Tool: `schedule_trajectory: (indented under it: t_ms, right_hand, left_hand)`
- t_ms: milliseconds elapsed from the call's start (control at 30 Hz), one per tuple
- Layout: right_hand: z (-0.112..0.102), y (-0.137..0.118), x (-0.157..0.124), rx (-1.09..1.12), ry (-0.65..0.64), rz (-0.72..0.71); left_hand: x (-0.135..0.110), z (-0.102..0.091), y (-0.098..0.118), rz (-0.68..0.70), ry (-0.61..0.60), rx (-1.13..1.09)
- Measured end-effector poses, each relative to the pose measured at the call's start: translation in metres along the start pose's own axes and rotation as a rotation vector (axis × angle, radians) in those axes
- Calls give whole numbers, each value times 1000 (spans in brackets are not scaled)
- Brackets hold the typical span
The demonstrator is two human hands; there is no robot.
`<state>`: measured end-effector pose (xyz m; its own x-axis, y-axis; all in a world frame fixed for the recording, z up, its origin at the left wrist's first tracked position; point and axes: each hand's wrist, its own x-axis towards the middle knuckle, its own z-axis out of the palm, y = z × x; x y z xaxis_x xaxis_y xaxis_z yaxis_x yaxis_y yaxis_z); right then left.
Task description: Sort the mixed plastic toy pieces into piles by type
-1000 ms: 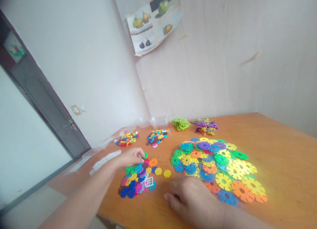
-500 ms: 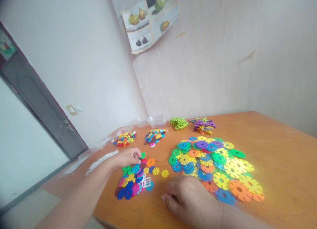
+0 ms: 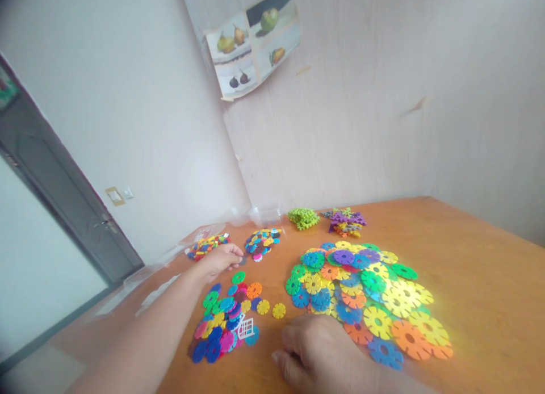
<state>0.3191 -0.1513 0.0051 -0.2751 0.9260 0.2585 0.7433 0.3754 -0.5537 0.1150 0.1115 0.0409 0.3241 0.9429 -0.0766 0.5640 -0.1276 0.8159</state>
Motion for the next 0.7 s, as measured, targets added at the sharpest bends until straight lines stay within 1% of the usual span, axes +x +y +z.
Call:
schedule_trajectory:
  t_ms: [100, 167, 233, 333, 433, 600, 700]
  right_hand:
    - [-3, 0, 1, 15, -25, 5]
    - [-4, 0, 1, 23, -35, 6]
    - [-4, 0, 1, 24, -35, 5]
    - [-2, 1, 0, 20, -22, -7]
    - [1, 2, -2, 5, 3, -24]
    - [2, 3, -2, -10, -10, -14]
    - [1, 2, -1, -15, -15, -8]
  left_hand:
    - [19, 9, 7, 14, 91, -71]
    - [28, 14, 10, 21, 137, -94]
    - [30, 17, 12, 23, 158, -93]
    - [22, 17, 13, 30, 138, -63]
    - [4, 11, 11, 62, 57, 25]
    - [-26, -4, 5, 167, -165, 213]
    - [-43, -8, 2, 185, -279, 273]
